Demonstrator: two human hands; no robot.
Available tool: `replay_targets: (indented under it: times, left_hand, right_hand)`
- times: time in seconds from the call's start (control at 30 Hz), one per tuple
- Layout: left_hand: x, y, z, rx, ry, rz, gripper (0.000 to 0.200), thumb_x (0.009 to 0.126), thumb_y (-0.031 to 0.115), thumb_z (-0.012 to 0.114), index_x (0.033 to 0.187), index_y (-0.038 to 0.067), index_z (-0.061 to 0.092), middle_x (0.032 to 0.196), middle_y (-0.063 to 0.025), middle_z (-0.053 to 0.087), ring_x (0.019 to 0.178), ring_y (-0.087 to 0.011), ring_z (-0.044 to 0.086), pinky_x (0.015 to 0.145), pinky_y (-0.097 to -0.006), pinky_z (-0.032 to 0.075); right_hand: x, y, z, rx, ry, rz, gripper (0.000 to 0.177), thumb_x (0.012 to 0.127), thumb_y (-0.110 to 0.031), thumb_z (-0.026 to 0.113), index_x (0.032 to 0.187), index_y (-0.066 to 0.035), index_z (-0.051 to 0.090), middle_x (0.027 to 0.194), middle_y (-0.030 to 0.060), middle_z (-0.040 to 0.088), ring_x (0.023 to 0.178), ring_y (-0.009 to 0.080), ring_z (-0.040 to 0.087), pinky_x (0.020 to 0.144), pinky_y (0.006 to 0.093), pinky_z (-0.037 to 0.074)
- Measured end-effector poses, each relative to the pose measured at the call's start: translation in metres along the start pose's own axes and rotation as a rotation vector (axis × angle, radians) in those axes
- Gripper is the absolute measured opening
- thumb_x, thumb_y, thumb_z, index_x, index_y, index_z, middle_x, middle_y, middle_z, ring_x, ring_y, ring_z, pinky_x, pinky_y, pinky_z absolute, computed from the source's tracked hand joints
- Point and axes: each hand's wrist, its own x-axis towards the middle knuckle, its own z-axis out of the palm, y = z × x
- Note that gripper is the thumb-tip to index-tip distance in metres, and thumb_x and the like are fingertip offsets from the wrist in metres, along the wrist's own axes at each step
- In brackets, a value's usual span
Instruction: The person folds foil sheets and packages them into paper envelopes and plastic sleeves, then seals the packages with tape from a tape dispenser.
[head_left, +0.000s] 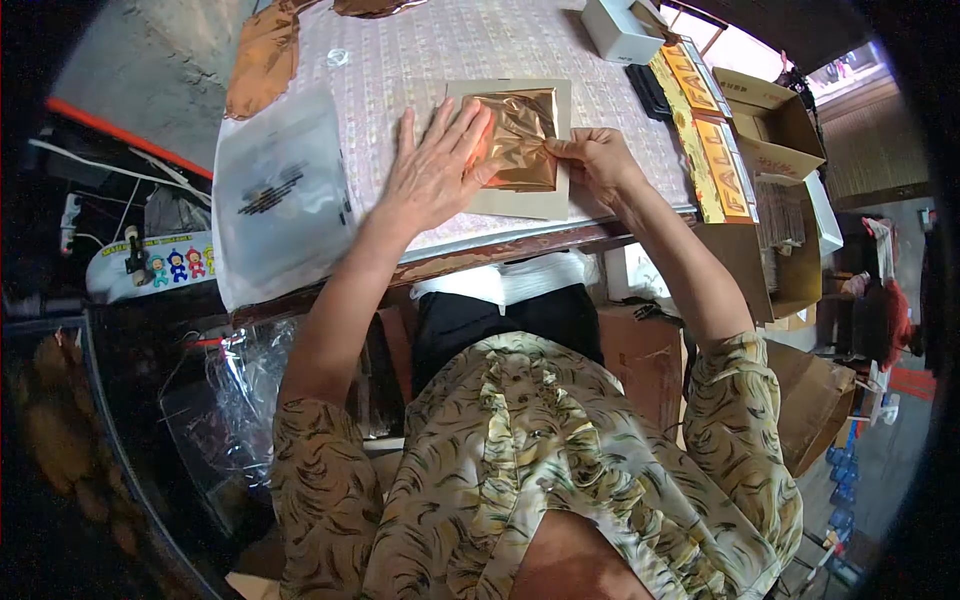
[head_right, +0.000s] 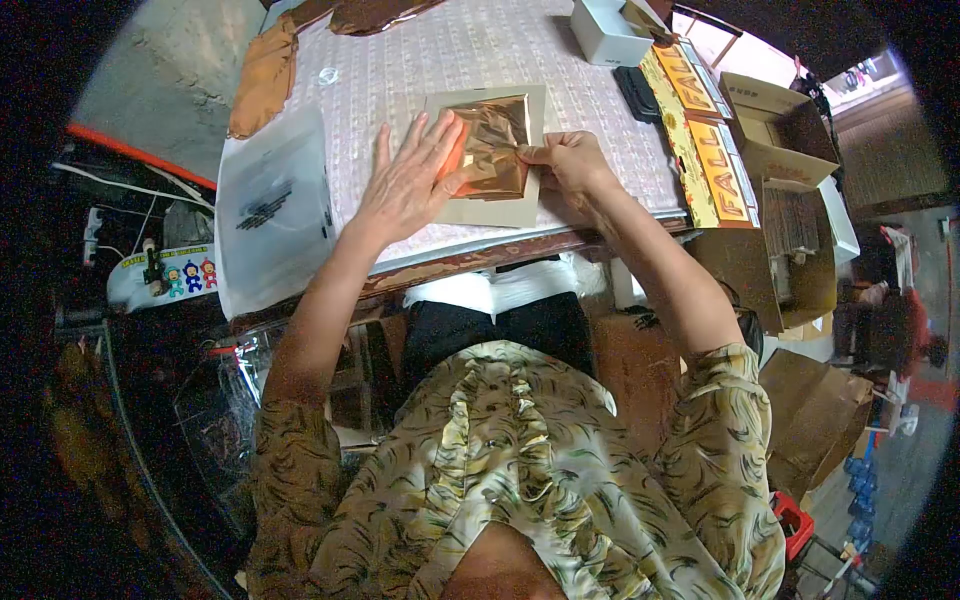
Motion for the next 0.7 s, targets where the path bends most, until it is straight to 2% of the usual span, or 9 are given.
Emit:
replay_targets:
  times: [0.13, 0.3, 0.37, 0.43, 0.5, 0.53, 0.63, 0.67, 0.7]
  left_hand:
    - [0.005, 0.006, 0.003, -0.013, 0.037, 0.012, 0.075, 0.104, 0.061, 0.039, 0.163, 0.015, 0.027, 0.168, -0.0059, 0.029, 0.155, -0.0313, 0.025, 0.122, -0.0667, 0.004]
    - [0.003, 0.016, -0.023, -0.07, 0.114, 0.033, 0.073, 0.103, 0.058, 0.042, 0.161, 0.014, 0.031, 0.167, -0.0088, 0.029, 0.154, -0.0334, 0.025, 0.122, -0.0676, 0.004]
    - [-0.005, 0.015, -0.046, -0.149, 0.348, -0.142, 0.068, 0.105, 0.053, 0.042, 0.16, 0.014, 0.034, 0.167, -0.01, 0.03, 0.154, -0.0334, 0.027, 0.122, -0.0662, 0.003]
    - [-0.018, 0.015, -0.065, -0.28, 0.532, -0.203, 0.061, 0.107, 0.044, 0.039, 0.157, 0.008, 0.037, 0.164, -0.0138, 0.035, 0.153, -0.033, 0.029, 0.124, -0.0598, 0.005]
    - [-0.021, 0.022, -0.071, -1.128, 1.255, -0.686, 0.058, 0.107, 0.037, 0.037, 0.154, 0.002, 0.04, 0.157, -0.0179, 0.044, 0.148, -0.033, 0.037, 0.125, -0.0539, 0.015]
    - [-0.022, 0.026, -0.069, -1.121, 1.262, -0.69, 0.058, 0.107, 0.037, 0.037, 0.154, 0.002, 0.04, 0.157, -0.0179, 0.044, 0.148, -0.033, 0.037, 0.125, -0.0539, 0.015]
    - [-0.041, 0.041, -0.028, -2.587, 0.697, -0.239, 0.058, 0.106, 0.037, 0.041, 0.15, 0.0, 0.043, 0.148, -0.0185, 0.053, 0.134, -0.0335, 0.053, 0.113, -0.0523, 0.044]
    - [-0.016, 0.074, -0.065, -2.336, 0.716, -0.91, 0.058, 0.105, 0.037, 0.042, 0.151, 0.002, 0.043, 0.148, -0.0179, 0.052, 0.132, -0.0348, 0.054, 0.111, -0.0539, 0.045]
    - [-0.026, 0.066, -0.026, -2.822, 0.435, -0.161, 0.055, 0.105, 0.036, 0.044, 0.15, 0.005, 0.044, 0.148, -0.0163, 0.053, 0.132, -0.032, 0.055, 0.11, -0.0506, 0.047]
  right_hand:
    - [-0.011, -0.003, 0.029, 0.094, 0.011, 0.0, 0.035, 0.089, -0.001, 0.076, 0.063, -0.01, 0.055, 0.065, 0.0035, 0.06, 0.054, 0.0146, 0.056, 0.048, 0.0351, 0.051]
    - [-0.014, -0.002, 0.044, 0.205, 0.005, -0.029, 0.026, 0.09, -0.002, 0.075, 0.068, -0.007, 0.06, 0.071, 0.0054, 0.065, 0.056, 0.0142, 0.059, 0.051, 0.0335, 0.052]
    - [-0.003, 0.003, 0.022, 0.095, -0.03, -0.036, 0.007, 0.094, -0.002, 0.07, 0.087, -0.001, 0.07, 0.085, 0.0088, 0.072, 0.076, 0.0162, 0.07, 0.074, 0.0319, 0.061]
    - [-0.016, -0.007, 0.01, 0.148, -0.011, -0.041, 0.007, 0.095, -0.003, 0.069, 0.098, 0.003, 0.072, 0.09, 0.0111, 0.074, 0.077, 0.0167, 0.071, 0.074, 0.03, 0.061]
    - [-0.031, -0.015, -0.001, 0.138, -0.115, -0.054, 0.01, 0.095, -0.005, 0.069, 0.1, 0.003, 0.071, 0.092, 0.0113, 0.075, 0.079, 0.0173, 0.072, 0.073, 0.0299, 0.06]
    - [-0.051, -0.026, 0.017, 0.222, -0.068, -0.079, 0.012, 0.096, -0.007, 0.069, 0.101, 0.003, 0.071, 0.091, 0.011, 0.075, 0.079, 0.0166, 0.072, 0.073, 0.0295, 0.06]
    - [-0.073, -0.023, 0.022, 0.194, -0.138, -0.067, 0.012, 0.096, -0.008, 0.069, 0.101, 0.003, 0.071, 0.091, 0.0098, 0.075, 0.077, 0.0155, 0.072, 0.072, 0.0299, 0.059]
    - [-0.086, -0.026, 0.034, 0.207, -0.115, -0.077, 0.01, 0.095, -0.007, 0.069, 0.1, 0.002, 0.071, 0.091, 0.0093, 0.075, 0.075, 0.0145, 0.071, 0.07, 0.0296, 0.059]
    - [-0.089, -0.019, 0.033, 0.204, -0.131, -0.068, 0.01, 0.095, -0.007, 0.069, 0.1, 0.002, 0.071, 0.091, 0.0093, 0.075, 0.075, 0.0145, 0.071, 0.07, 0.0296, 0.059]
